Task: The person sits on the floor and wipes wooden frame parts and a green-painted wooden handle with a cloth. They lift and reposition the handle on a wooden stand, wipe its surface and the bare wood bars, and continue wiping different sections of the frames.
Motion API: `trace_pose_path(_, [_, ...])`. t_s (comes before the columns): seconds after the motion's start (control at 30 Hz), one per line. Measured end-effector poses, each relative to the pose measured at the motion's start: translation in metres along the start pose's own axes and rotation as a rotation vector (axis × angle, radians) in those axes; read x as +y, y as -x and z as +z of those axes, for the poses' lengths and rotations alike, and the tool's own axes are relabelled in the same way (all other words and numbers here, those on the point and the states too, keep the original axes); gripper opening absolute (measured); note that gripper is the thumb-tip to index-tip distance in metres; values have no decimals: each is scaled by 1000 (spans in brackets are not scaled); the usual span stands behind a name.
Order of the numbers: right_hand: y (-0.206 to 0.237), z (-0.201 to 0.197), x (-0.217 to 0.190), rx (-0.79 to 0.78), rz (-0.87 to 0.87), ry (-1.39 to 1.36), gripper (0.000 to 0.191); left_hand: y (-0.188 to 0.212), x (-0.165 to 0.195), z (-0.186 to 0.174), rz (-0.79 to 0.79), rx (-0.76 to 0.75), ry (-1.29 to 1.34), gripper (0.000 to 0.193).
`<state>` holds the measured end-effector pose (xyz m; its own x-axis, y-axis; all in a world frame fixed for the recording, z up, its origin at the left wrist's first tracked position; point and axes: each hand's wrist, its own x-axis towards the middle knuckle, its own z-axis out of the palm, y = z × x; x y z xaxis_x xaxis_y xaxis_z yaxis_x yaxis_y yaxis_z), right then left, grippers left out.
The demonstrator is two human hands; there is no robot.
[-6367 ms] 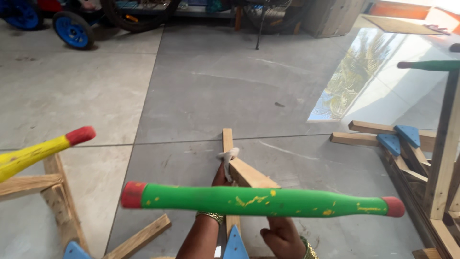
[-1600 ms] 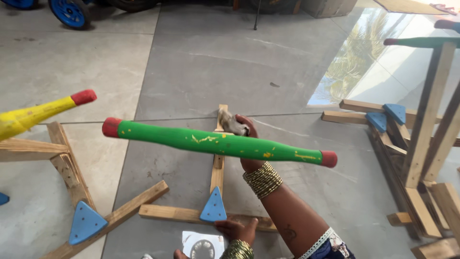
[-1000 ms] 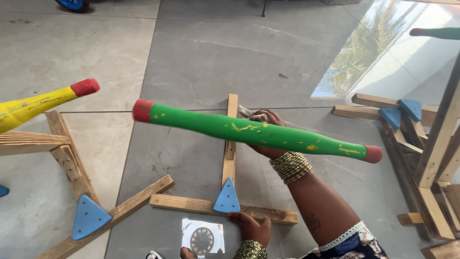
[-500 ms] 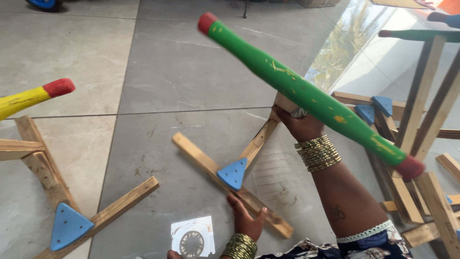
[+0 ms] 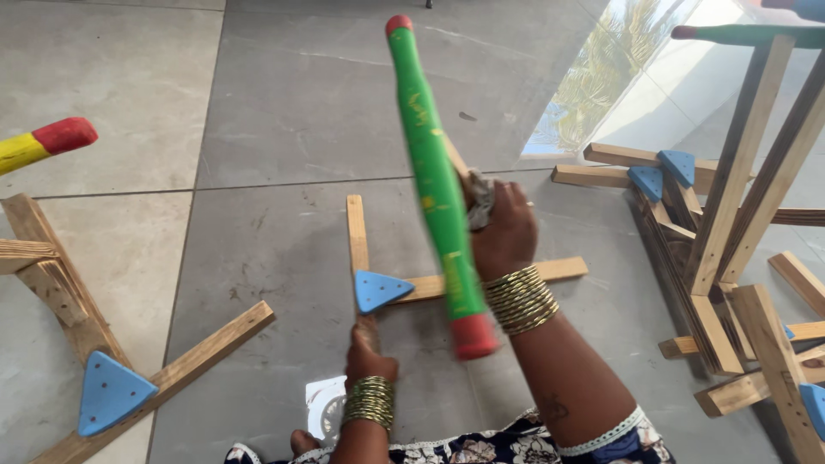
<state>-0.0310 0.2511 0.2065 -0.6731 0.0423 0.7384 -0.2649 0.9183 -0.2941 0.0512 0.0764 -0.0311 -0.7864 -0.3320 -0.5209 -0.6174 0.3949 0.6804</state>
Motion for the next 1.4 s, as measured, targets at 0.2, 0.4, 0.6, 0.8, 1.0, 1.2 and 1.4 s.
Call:
trace_pose_path(0.2, [20, 8, -25, -78, -43, -101, 54, -28, -21, -19, 110, 255, -293, 80])
trace_pose_path(0.4, [103, 11, 48, -22, 89, -361, 57, -58, -33, -25, -84, 299, -36, 91])
trace_pose_path(0.6, [233, 75, 137, -105, 1034, -365, 61, -72, -32, -54, 94, 217, -515, 74])
trace_pose_path(0.8, [268, 131, 110, 196, 1030, 70, 68, -62, -22, -48, 99, 266, -555, 73])
trace_pose_path(1.0, [262, 146, 73, -447, 1042, 375, 98, -62, -15, -31, 41, 240, -447, 90])
trace_pose_path(1.2, [263, 148, 61, -778, 622, 243, 77, -61, -18, -29, 53, 243, -476, 96])
trace_pose_path(1.4, [269, 128, 93, -166, 814, 44, 63, -63, -19, -30, 58, 235, -441, 100])
